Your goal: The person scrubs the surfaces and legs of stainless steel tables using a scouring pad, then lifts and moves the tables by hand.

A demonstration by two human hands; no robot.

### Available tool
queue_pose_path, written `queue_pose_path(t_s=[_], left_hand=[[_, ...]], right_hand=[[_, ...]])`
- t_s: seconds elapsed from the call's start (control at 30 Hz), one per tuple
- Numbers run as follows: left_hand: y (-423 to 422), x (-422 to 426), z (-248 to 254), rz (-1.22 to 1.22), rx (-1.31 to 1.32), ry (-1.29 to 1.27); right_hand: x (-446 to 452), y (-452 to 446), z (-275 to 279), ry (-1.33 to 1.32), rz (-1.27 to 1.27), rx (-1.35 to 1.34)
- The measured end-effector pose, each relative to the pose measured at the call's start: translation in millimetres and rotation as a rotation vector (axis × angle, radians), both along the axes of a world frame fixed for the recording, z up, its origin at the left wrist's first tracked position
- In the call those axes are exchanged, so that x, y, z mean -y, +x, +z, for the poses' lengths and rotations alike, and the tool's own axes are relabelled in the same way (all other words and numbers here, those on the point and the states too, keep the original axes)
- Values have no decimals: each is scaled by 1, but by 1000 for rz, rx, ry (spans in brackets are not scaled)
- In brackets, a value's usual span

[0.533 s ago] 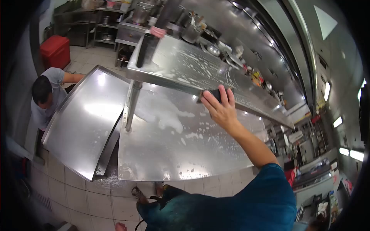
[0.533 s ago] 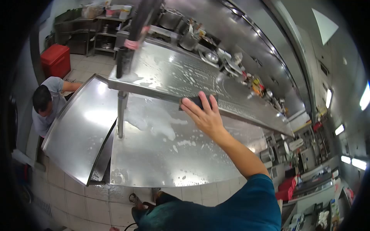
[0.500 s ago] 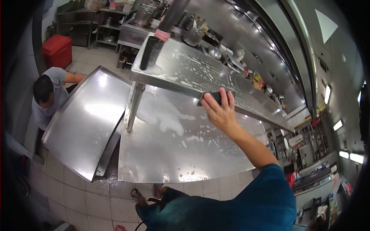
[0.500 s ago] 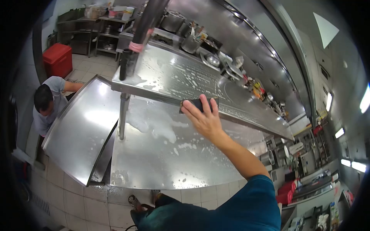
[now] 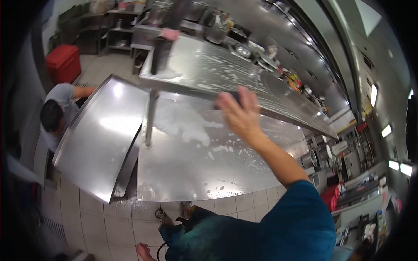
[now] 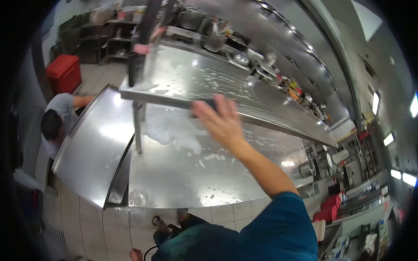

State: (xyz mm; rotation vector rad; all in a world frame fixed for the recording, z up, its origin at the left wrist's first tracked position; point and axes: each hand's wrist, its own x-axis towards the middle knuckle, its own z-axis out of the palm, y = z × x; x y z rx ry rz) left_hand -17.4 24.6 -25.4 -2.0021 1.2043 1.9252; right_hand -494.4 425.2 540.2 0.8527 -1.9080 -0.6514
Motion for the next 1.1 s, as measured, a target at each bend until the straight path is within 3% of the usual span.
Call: queue_pose_path(t_s=[0.13, 0.17, 0.2, 0.3, 0.37, 0.43, 0.5, 0.53, 0.67, 0.77, 0.83, 0.87, 0.9, 0.97, 1.0, 1.1], left_hand=[[31, 2, -9, -39, -100, 92], [36, 7, 1, -112, -131, 189], [36, -1, 9, -142, 131, 73], [36, 9, 8, -249, 134, 127], [10, 12, 11, -288, 100, 25], [-12, 29, 20, -195, -91, 101], [-20, 19, 32, -202, -23, 13], [-21, 19, 39, -181, 22, -65], [28, 23, 27, -120, -54, 22], [69, 20, 14, 44, -10, 366], [75, -2, -1, -206, 46, 117], [73, 0, -4, -463, 105, -137], [70, 7, -6, -489, 107, -149], [34, 5, -8, -304, -20, -44], [23, 4, -5, -251, -48, -8], [0, 5, -10, -196, -116, -9]], right_hand=[[-5, 3, -12, -42, -20, -104], [14, 1, -11, -14, -36, -86], [40, -8, -10, 16, -52, -75], [122, -27, -17, 26, -10, -101], [166, -32, -21, -123, 55, -90], [161, -29, -19, -106, 87, 17], [117, -24, -14, 45, -16, -21], [87, -26, -18, 30, -12, -134], [-11, 20, -15, -109, -149, 13], [10, 9, -10, -170, -21, -75], [55, -1, -4, -144, 6, -11], [84, -2, -1, -156, 19, 62], [111, -9, 1, -183, 96, 101], [152, -19, 3, -237, 256, 188], [160, -18, 0, -249, 198, 114], [106, 0, 11, -222, 145, 341]])
